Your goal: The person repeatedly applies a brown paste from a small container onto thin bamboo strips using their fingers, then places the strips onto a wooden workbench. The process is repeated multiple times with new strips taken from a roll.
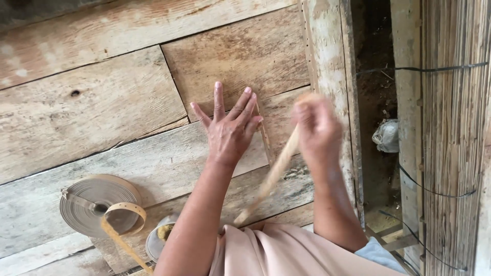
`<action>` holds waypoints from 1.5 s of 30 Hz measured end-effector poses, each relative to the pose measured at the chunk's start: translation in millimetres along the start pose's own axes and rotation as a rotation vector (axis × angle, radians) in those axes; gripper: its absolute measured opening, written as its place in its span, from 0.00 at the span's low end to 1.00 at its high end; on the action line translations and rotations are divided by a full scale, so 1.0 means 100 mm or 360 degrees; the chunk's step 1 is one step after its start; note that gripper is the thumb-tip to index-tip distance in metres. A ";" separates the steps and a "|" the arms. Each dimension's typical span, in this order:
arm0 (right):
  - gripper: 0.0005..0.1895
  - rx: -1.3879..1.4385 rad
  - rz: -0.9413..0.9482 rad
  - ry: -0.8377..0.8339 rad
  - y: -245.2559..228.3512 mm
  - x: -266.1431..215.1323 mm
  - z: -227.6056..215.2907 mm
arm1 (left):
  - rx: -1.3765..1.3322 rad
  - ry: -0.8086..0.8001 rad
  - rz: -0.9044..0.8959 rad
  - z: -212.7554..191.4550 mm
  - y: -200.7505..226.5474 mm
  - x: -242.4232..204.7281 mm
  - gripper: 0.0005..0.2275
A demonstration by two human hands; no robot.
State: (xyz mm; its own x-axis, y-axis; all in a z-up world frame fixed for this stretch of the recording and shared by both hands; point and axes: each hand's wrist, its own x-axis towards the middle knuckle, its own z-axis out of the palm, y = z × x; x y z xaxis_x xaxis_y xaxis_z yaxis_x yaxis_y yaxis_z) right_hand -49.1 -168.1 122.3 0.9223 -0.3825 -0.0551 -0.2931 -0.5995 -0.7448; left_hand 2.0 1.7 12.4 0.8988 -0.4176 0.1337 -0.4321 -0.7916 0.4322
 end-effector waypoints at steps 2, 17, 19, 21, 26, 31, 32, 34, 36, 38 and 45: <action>0.21 -0.0342 -0.0130 0.0174 0.10 0.14 0.09 | -0.0027 -0.0044 -0.0019 -0.06 0.02 0.02 0.27; 0.50 -0.0599 -0.0234 0.0829 0.33 0.09 0.50 | -0.0029 -0.0551 -0.0006 -0.21 0.00 0.08 0.40; 0.56 -0.0698 -0.0191 0.0539 0.48 0.06 0.84 | -0.0005 -0.0590 -0.0035 -0.16 -0.03 0.08 0.42; 0.63 -0.0762 0.0093 0.0325 0.65 0.06 1.01 | -0.0112 -0.0328 -0.0123 -0.04 -0.02 0.02 0.43; 0.69 -0.0744 0.0118 0.0237 0.54 0.47 0.95 | -0.0095 -0.0385 -0.0089 -0.07 -0.02 0.03 0.46; 0.70 -0.0630 0.0088 0.0104 0.65 0.43 0.98 | -0.0073 -0.0319 -0.0072 -0.01 -0.04 0.02 0.45; 0.73 -0.0703 0.0039 0.0138 0.64 0.53 1.00 | -0.0054 -0.0348 -0.0076 -0.01 -0.04 0.02 0.45; 0.75 -0.0767 -0.0013 0.0175 0.65 0.67 1.04 | -0.0027 -0.0374 -0.0078 -0.02 -0.04 0.03 0.46; 0.74 -0.0841 -0.0031 0.0110 0.69 0.74 1.05 | 0.0004 -0.0384 -0.0077 -0.02 -0.04 0.02 0.45; 0.74 -0.0846 -0.0042 0.0064 0.66 0.60 0.94 | 0.0000 -0.0402 -0.0041 -0.05 -0.04 0.02 0.43; 0.73 -0.0859 -0.0193 -0.0072 0.81 0.21 0.82 | -0.0034 -0.0190 -0.0053 -0.07 0.02 0.01 0.20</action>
State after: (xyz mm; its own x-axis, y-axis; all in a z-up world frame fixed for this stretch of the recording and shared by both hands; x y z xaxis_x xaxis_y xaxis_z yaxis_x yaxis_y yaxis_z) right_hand -32.5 -167.3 6.2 0.9639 -0.2650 -0.0274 -0.2607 -0.9170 -0.3018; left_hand 2.7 3.0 19.6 0.8967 -0.4425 0.0127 -0.3995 -0.7965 0.4539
